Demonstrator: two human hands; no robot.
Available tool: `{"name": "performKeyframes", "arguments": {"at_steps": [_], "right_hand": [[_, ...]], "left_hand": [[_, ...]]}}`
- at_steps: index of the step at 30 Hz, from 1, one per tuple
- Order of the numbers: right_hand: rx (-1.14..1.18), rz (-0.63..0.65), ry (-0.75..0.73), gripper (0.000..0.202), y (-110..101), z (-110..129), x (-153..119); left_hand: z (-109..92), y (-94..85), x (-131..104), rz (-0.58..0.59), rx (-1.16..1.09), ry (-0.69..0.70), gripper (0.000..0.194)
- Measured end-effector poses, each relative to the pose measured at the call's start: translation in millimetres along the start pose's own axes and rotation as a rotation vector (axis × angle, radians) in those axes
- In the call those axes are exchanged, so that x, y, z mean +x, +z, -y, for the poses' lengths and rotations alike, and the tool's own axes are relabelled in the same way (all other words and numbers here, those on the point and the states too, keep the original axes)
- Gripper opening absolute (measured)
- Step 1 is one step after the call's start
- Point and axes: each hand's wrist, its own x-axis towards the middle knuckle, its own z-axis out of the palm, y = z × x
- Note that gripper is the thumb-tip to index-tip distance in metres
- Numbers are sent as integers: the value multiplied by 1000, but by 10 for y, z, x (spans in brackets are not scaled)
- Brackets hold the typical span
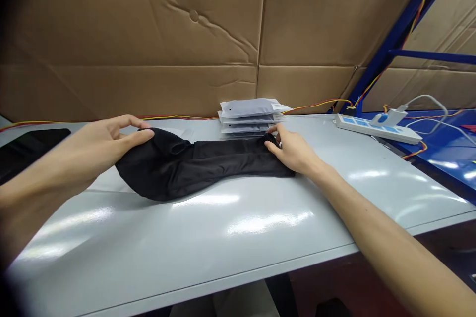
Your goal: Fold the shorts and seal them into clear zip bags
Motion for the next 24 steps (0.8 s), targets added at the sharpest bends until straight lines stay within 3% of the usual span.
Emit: {"name": "performKeyframes", "arguments": {"at_steps": [5, 12, 15, 19, 21, 24], "right_hand": [[24, -1, -43, 40, -6, -35, 5], [144, -22, 1, 43, -38, -34, -14], [219, -20, 24, 43, -75, -36, -16], [307, -14, 29, 45, -124, -46, -8], [334, 9, 50, 47, -142, -49, -5], [368, 45, 79, 50, -166, -44, -9]], "left_hand": [[-379, 140, 34, 88, -181, 94, 25], [-715, 659, 152, 238, -248, 128, 20], [-670, 801, 126, 310, -119, 209, 24], [-504, 826, 60, 227, 76, 478, 28], [-420, 826, 46, 210, 152, 587, 37], [-321, 877, 49, 297, 264, 629, 62]]}}
